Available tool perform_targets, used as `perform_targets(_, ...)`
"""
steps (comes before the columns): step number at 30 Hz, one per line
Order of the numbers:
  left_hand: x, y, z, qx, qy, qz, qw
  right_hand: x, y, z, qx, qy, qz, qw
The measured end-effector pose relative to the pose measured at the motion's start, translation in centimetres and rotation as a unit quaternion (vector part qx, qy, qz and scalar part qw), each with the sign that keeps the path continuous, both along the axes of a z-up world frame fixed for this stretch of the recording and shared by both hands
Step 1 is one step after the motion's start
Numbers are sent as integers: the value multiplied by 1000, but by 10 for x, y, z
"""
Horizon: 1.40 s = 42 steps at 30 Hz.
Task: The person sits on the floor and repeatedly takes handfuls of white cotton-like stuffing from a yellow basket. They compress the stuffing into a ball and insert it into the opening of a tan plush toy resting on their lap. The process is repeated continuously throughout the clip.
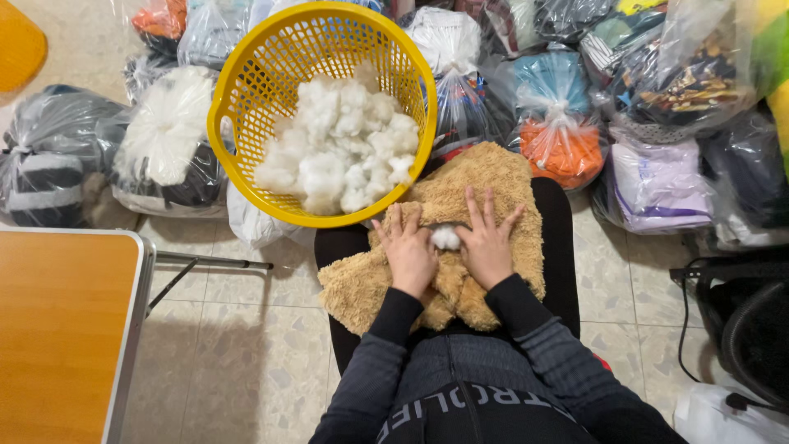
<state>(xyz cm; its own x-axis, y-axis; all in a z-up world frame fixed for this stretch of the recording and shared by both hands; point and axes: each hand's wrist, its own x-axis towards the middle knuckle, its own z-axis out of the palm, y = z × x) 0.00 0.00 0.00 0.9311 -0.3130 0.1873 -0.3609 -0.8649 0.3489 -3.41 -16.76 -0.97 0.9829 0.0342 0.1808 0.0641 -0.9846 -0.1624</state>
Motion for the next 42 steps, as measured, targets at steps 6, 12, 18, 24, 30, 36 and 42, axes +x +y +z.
perform_targets(6, -20, 15, 39, -119, -54, -29, 991, -15, -3, 22, 133, -77, 30, 988)
perform_targets(12, -26, 20, 72, -195, -88, -44, 976, -18, -1, 40, 169, -148, 43, 973)
perform_targets(18, -22, 29, 85, -237, -71, -29, 969, -14, 1, 54, 236, -140, 53, 960)
perform_targets(24, -25, 32, 89, -312, -35, -60, 947, -15, 2, 49, 201, -31, 35, 978)
perform_targets(30, -7, 47, 90, -461, 114, -46, 879, 3, 12, 48, 238, -47, 109, 964)
perform_targets(36, 18, 64, 69, -530, 132, 8, 838, 35, 35, 64, 354, -14, 167, 920)
perform_targets(42, 64, 78, 48, -571, 190, 70, 795, 85, 38, 81, 384, 78, 166, 905)
